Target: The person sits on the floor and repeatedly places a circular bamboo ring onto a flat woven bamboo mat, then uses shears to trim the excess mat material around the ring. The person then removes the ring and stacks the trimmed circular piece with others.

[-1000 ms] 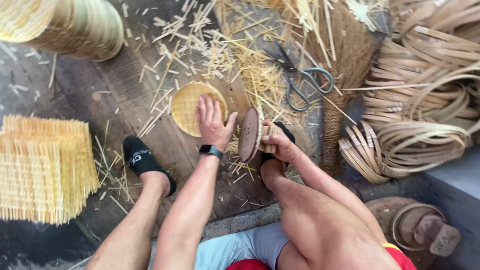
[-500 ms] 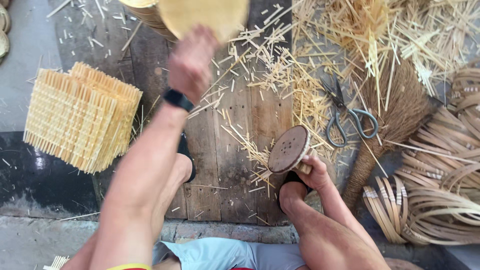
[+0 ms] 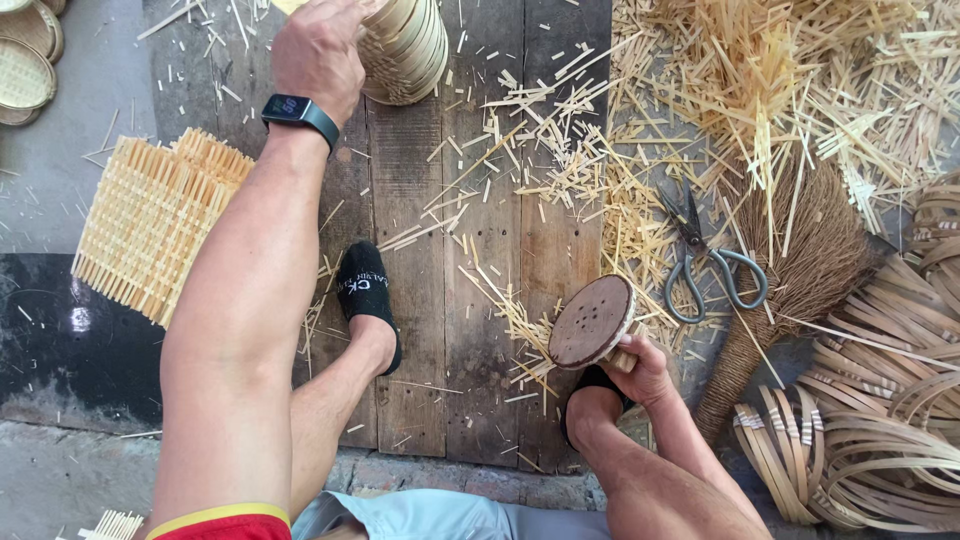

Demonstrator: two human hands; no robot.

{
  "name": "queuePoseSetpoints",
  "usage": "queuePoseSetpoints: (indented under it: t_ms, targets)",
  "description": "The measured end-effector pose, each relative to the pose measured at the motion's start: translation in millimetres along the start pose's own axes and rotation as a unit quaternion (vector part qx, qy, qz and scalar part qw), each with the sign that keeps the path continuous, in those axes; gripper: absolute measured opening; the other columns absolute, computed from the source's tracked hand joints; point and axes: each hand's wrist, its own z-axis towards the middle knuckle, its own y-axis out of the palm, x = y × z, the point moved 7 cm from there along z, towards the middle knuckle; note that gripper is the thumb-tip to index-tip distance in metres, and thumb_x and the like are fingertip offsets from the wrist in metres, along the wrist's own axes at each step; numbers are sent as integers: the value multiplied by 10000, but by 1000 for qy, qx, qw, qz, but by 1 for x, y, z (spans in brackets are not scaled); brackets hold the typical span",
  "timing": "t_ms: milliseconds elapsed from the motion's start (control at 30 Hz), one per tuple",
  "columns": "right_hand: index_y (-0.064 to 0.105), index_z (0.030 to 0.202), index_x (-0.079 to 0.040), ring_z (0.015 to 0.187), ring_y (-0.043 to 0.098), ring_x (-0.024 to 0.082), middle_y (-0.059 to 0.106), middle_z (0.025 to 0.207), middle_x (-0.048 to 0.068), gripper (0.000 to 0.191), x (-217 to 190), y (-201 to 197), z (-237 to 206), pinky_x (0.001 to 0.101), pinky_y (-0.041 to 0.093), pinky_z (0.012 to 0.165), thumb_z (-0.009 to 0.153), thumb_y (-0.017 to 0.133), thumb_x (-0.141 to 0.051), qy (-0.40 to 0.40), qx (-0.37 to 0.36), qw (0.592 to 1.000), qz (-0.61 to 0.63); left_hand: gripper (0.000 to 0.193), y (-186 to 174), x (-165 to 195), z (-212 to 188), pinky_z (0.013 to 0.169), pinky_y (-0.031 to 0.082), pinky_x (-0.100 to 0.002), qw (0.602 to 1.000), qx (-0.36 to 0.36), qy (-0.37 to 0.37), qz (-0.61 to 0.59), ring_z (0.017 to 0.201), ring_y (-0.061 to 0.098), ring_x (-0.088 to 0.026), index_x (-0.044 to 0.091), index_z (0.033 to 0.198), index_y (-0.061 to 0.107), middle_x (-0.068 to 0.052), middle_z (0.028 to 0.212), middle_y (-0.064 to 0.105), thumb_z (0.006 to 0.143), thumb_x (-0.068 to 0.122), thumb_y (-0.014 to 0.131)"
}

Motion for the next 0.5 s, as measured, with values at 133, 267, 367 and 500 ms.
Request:
queuePoseSetpoints:
  t_ms: [133,267,367,500]
  targets:
    - [644,1191,42,1073,666,316,712,1120,169,409,0,-5,2,513,493,1026,879,615,-219,4,9,1000,-4,334,5,-5,-2,947,591,-360,1000,21,-2,-4,1041,726,-287,82,1119,774,-146,1145,748,896,-102,606]
    - [651,1181,49,1075,667,320,717,1119,172,410,-1,-1,4,507,487,1033,874,602,-219,3,8,1000,-5,180,28,-26,5,960,553,-414,993,-80,-88,13,1023,713,-327,38,1050,771,-165,1088,758,954,-35,638]
    - [642,1197,35,1089,665,308,712,1132,156,425,-3,9,1,504,484,1042,861,597,-221,3,18,1000,-17,220,29,-12,6,1086,480,-447,987,-54,-115,95,1136,677,-331,-12,1145,716,-199,1172,732,951,30,624]
    - [603,1256,50,1123,653,321,686,1191,173,471,-13,54,3,509,483,1050,887,605,-242,-13,-64,998,-3,427,46,103,-54,1252,386,-465,994,3,-97,-59,1416,566,-363,18,1419,588,-195,1486,567,1051,232,621]
